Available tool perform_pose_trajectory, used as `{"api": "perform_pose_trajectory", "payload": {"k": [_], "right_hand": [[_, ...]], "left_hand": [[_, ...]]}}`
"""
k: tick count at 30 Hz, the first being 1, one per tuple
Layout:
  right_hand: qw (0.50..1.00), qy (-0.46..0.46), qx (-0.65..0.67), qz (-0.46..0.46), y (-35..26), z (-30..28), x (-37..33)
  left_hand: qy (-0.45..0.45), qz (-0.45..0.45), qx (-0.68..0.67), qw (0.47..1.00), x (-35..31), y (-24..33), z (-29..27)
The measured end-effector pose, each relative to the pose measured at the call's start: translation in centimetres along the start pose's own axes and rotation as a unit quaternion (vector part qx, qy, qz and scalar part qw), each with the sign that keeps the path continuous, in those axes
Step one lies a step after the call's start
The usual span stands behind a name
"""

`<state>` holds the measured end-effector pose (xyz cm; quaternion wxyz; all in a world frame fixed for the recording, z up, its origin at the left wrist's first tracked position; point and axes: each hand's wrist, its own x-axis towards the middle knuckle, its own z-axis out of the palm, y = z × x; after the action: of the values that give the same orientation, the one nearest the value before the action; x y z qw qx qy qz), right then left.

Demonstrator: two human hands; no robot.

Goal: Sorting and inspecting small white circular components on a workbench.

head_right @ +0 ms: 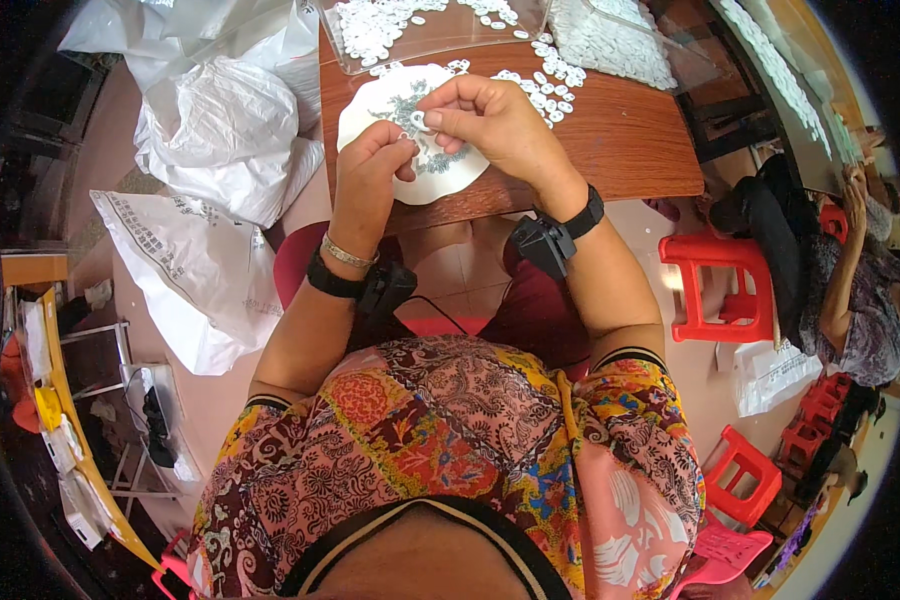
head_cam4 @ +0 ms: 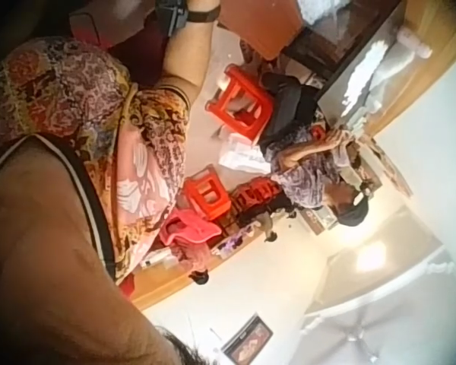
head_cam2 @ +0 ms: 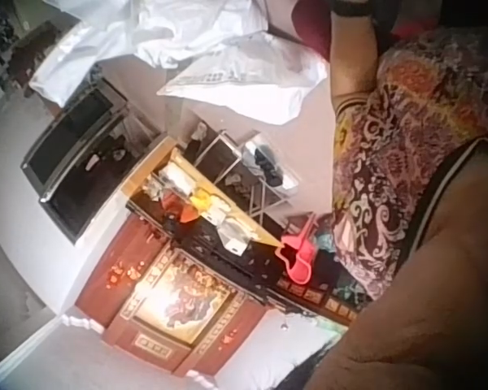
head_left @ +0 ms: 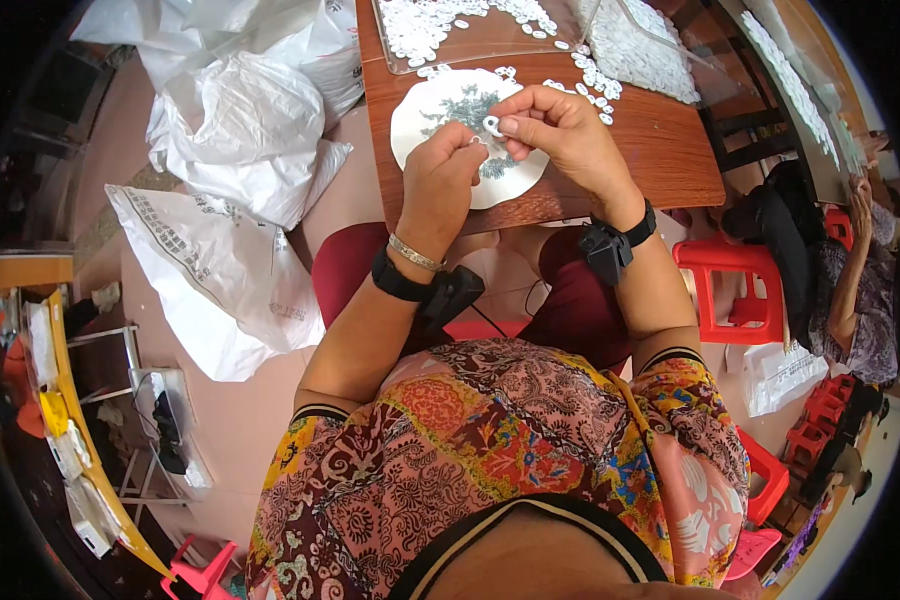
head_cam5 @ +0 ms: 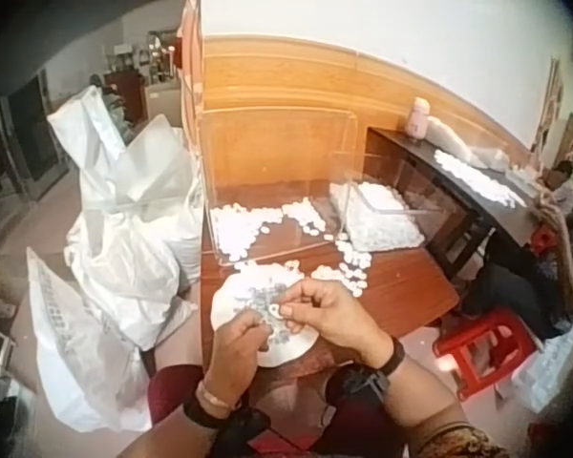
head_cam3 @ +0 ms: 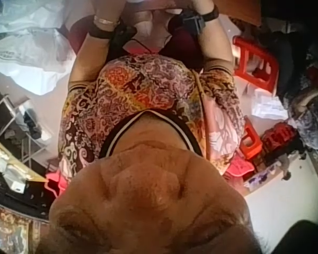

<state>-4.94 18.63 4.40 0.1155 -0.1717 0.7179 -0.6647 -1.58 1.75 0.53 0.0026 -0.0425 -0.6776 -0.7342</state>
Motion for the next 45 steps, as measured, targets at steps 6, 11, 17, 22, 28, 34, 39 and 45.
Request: {"api": "perform_pose_trajectory", "payload": {"k": [6, 11, 17, 22, 28, 34, 39, 45], "right_hand": [[1.000, -0.011, -0.008, -0.007, 0.1, 0.1, -0.1], [1.000, -0.011, -0.016, -0.009, 0.3, 0.0, -0.2], [0.999, -0.034, -0.035, -0.022, 0.4, 0.2, -0.2], [0.998, -0.040, -0.049, -0.019, 0.8, 0.5, -0.4], [0.982, -0.021, -0.174, -0.067, 0.3, 1.4, -0.9], [0.962, 0.014, -0.254, -0.096, -0.2, 2.0, -1.0], [0.947, 0.019, -0.288, -0.143, -0.5, 2.2, -1.2], [0.938, 0.020, -0.308, -0.155, -0.5, 2.2, -1.3]], "left_hand": [[-0.007, 0.000, 0.016, 1.000, 0.1, -0.2, -0.1], [-0.008, -0.002, 0.023, 1.000, 0.1, -0.2, 0.1], [-0.035, -0.036, 0.020, 0.999, -0.1, 0.3, -0.1], [-0.011, -0.025, -0.022, 0.999, -0.2, -0.2, 0.2], [0.010, -0.057, -0.161, 0.985, -0.5, 0.1, 0.6], [0.009, -0.063, -0.165, 0.984, -0.2, -0.3, 0.4], [0.003, -0.062, -0.207, 0.976, -0.2, -0.1, 0.5], [0.005, -0.045, -0.163, 0.986, -0.4, 0.5, 0.9]]}}
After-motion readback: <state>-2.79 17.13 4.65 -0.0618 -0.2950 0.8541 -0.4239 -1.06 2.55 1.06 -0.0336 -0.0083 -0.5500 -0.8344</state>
